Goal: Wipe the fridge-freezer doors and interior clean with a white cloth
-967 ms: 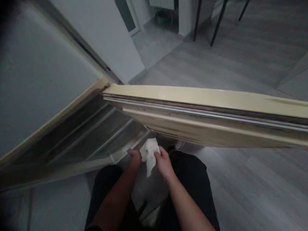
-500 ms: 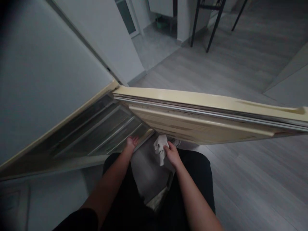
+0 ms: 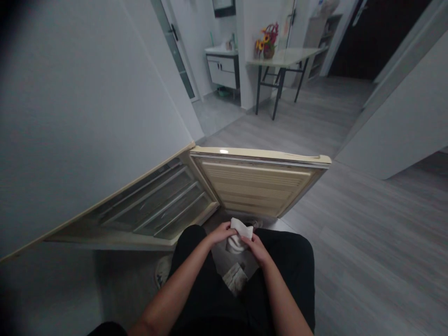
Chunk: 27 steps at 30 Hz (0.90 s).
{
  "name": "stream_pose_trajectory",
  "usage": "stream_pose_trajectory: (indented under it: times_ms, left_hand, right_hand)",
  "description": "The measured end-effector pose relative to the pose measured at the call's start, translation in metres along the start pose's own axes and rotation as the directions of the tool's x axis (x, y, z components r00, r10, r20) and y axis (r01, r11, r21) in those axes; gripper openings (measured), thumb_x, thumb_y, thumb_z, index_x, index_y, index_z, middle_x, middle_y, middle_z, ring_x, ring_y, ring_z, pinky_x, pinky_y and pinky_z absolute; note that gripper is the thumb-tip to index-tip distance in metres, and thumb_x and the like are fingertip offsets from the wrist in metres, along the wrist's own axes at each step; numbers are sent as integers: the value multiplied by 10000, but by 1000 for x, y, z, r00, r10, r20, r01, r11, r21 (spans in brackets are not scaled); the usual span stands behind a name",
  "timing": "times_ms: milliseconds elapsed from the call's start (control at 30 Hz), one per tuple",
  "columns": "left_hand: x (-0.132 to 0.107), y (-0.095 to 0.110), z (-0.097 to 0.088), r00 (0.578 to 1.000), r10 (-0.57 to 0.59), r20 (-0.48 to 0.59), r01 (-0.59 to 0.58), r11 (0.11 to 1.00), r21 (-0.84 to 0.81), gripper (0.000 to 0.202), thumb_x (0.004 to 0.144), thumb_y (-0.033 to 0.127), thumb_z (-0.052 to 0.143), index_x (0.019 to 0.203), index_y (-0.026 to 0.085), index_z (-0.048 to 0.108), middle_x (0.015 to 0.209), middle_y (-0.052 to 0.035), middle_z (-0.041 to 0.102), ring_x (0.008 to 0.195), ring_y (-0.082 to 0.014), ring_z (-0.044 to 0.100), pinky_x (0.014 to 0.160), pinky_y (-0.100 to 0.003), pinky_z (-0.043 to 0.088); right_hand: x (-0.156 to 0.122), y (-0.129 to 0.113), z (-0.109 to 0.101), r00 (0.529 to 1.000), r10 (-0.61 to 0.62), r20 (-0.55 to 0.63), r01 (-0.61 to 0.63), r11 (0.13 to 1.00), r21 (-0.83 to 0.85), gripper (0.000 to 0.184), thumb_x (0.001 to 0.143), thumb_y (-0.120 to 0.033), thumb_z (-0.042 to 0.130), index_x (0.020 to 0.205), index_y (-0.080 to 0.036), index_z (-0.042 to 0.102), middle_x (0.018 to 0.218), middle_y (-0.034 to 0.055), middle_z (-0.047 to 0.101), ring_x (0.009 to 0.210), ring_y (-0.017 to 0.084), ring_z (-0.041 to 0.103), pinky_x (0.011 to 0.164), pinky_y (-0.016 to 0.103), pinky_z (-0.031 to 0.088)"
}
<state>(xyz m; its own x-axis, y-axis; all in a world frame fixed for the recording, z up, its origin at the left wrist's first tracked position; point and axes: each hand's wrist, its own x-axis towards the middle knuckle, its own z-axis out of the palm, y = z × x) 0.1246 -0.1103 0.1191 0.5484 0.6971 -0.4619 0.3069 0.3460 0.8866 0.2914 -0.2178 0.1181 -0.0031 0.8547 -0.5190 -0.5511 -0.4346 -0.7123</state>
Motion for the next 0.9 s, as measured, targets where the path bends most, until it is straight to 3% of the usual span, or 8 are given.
stream_pose_trajectory:
  times_ms: [67, 233, 333, 467, 533, 600, 767, 900]
  left_hand:
    - [1, 3, 1, 997, 39, -67, -37, 999, 24, 398, 700, 294, 825, 1052, 124, 752, 1048, -112, 783, 994, -278, 709, 943, -413, 539]
    - [-13, 23, -8, 974, 135, -182, -127, 990, 55, 317, 732, 291, 798, 1006, 137, 759, 1004, -109, 784, 991, -267, 702, 921, -386, 541]
    - [-29, 34, -16, 952, 180, -248, -158, 982, 106, 234, 736, 252, 760, 948, 152, 749, 953, -75, 771, 942, -232, 684, 882, -336, 524]
    - [-57, 42, -28, 931, 209, -298, -149, 966, 210, 142, 739, 300, 727, 723, 168, 679, 707, -2, 662, 734, -177, 602, 720, -274, 462]
    - [-69, 44, -35, 921, 214, -326, -133, 958, 253, 212, 741, 357, 722, 662, 179, 638, 627, 22, 589, 655, -159, 541, 647, -264, 408]
    - [-78, 45, -41, 903, 216, -372, -113, 953, 281, 241, 748, 384, 699, 635, 189, 614, 596, 29, 548, 622, -154, 501, 609, -264, 360]
    - [-85, 48, -52, 857, 214, -469, -67, 948, 310, 185, 717, 333, 679, 610, 202, 605, 587, 12, 556, 618, -166, 500, 589, -273, 323]
    - [-84, 54, -54, 840, 217, -497, -45, 941, 335, 148, 726, 316, 649, 641, 196, 634, 600, 1, 593, 608, -172, 527, 586, -274, 336]
  right_hand:
    - [-2, 2, 0, 998, -32, -52, 31, 999, -23, 643, 624, -447, 924, 1172, -171, 729, 1114, 107, 780, 1012, 281, 745, 955, 412, 554]
    - [0, -2, 14, 986, -75, -146, 91, 990, 110, 605, 641, -429, 890, 1157, -201, 670, 1096, 76, 774, 951, 235, 742, 816, 340, 585]
    - [-1, 8, 23, 971, -151, -186, 140, 988, -70, 599, 625, -430, 874, 1124, -200, 634, 1096, 72, 749, 932, 219, 712, 748, 304, 566]
    - [-9, 33, 32, 933, -241, -266, 146, 932, -332, 665, 548, -459, 863, 1089, -197, 578, 961, 44, 676, 775, 179, 632, 652, 288, 509]
    - [-13, 42, 39, 935, -287, -210, 191, 903, -385, 687, 546, -453, 857, 1114, -201, 564, 961, 32, 646, 765, 163, 612, 702, 303, 514]
    - [-18, 47, 48, 945, -318, -79, 260, 873, -412, 621, 611, -459, 826, 1117, -203, 572, 962, 33, 646, 798, 163, 612, 746, 306, 504]
    - [-29, 64, 73, 945, -269, 186, 327, 795, -510, 354, 750, -407, 735, 1013, -198, 623, 855, 17, 641, 757, 158, 585, 700, 288, 457]
    - [-31, 77, 89, 926, -211, 313, 357, 760, -543, 300, 783, -344, 710, 1037, -205, 631, 889, 9, 648, 732, 143, 582, 695, 284, 456]
